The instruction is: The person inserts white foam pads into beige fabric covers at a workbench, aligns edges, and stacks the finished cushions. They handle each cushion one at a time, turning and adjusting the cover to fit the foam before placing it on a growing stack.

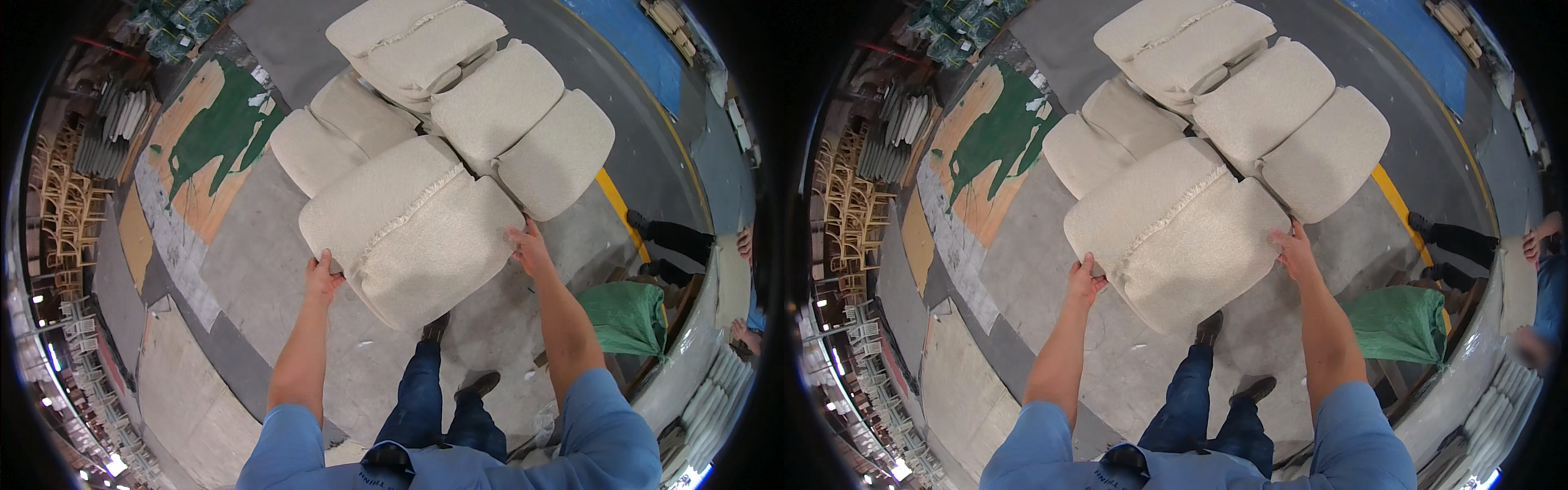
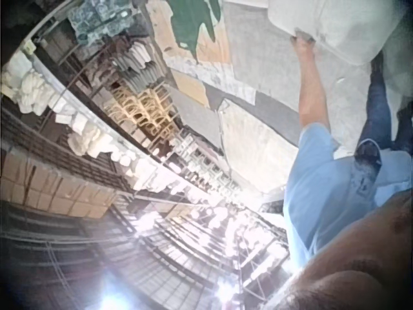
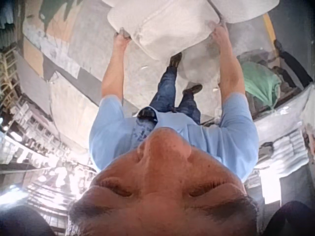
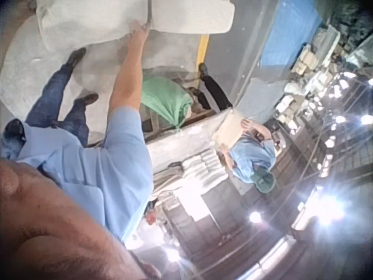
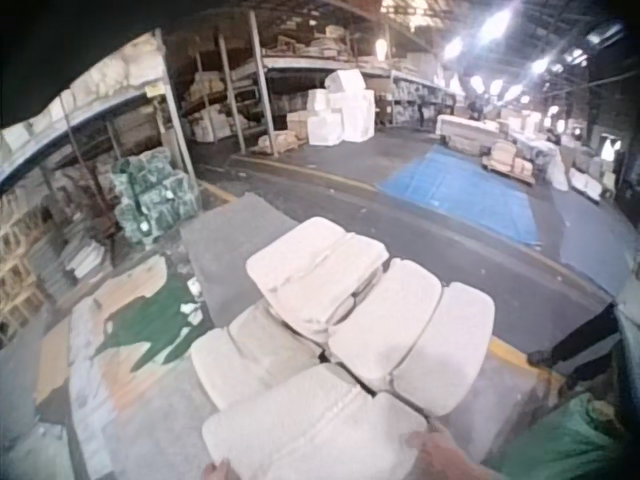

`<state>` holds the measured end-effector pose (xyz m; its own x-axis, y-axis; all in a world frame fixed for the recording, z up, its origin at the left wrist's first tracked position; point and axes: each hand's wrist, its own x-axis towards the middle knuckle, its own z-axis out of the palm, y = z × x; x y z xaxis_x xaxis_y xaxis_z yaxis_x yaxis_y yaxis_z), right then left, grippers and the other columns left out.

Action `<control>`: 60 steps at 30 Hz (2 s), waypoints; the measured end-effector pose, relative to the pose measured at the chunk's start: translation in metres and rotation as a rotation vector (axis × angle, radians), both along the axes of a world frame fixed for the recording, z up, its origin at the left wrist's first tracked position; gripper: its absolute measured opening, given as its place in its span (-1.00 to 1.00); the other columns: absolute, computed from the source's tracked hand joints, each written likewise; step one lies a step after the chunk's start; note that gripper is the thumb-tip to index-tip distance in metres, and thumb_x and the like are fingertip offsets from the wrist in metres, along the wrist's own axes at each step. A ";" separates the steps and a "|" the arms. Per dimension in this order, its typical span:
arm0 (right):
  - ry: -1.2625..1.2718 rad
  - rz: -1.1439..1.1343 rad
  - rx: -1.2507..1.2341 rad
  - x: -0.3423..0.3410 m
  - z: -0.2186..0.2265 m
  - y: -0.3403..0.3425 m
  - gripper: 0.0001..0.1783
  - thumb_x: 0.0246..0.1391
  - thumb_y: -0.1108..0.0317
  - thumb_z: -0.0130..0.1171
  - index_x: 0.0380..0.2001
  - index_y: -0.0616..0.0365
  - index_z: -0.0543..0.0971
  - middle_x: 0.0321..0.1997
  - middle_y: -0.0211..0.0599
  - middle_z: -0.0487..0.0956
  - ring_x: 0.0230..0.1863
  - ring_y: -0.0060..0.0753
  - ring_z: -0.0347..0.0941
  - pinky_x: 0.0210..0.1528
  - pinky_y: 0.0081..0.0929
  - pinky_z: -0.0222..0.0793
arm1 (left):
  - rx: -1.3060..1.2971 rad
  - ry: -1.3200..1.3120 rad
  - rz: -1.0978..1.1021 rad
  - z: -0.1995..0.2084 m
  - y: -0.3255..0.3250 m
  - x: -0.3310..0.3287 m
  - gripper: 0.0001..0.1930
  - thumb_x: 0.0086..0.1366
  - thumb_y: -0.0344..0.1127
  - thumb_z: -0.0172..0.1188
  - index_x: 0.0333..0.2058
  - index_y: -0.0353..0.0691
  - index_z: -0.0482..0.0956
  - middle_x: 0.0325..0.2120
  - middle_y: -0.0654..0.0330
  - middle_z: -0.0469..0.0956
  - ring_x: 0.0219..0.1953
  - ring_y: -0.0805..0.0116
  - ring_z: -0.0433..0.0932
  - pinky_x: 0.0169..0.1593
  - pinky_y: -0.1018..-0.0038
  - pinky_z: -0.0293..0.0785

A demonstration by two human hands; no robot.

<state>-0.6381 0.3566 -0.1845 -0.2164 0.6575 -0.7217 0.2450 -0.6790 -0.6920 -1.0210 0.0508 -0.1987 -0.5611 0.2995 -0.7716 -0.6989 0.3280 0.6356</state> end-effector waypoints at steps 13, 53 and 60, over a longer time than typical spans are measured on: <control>-0.342 0.083 0.185 0.000 -0.027 -0.017 -0.06 0.11 0.32 0.53 0.50 0.09 0.29 0.16 0.02 0.65 0.05 -0.06 0.67 0.04 -0.06 0.62 | -0.152 -0.072 -0.285 0.035 0.032 0.030 -0.19 0.48 0.41 0.07 0.42 -0.07 0.24 0.30 -0.04 0.41 0.06 -0.07 0.63 0.02 0.12 0.63; 0.388 -1.306 0.628 1.033 0.387 -0.354 -0.64 0.43 0.11 0.23 0.11 0.08 0.53 -0.12 -0.33 0.67 -0.31 -0.41 0.67 -0.26 -0.37 0.67 | 0.183 0.441 -1.637 0.230 0.111 0.822 -0.51 0.49 -0.19 0.24 0.25 -0.37 0.47 -0.03 -0.01 0.61 -0.12 0.17 0.62 -0.17 0.21 0.62; 0.132 -1.587 0.740 1.214 0.490 -0.251 -0.30 0.29 -0.14 0.34 0.28 0.07 0.41 0.02 -0.22 0.51 -0.30 -0.26 0.55 -0.40 -0.27 0.56 | 0.119 0.487 -1.557 0.254 0.079 0.887 -0.52 0.50 -0.17 0.23 0.24 -0.37 0.48 -0.05 -0.01 0.60 -0.14 0.16 0.61 -0.18 0.21 0.61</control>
<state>0.5757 0.1052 0.3059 0.8750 0.4247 -0.2324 -0.3615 0.2539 -0.8971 -0.1344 0.1295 0.0548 0.1520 0.8178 -0.5551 0.5024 0.4198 0.7559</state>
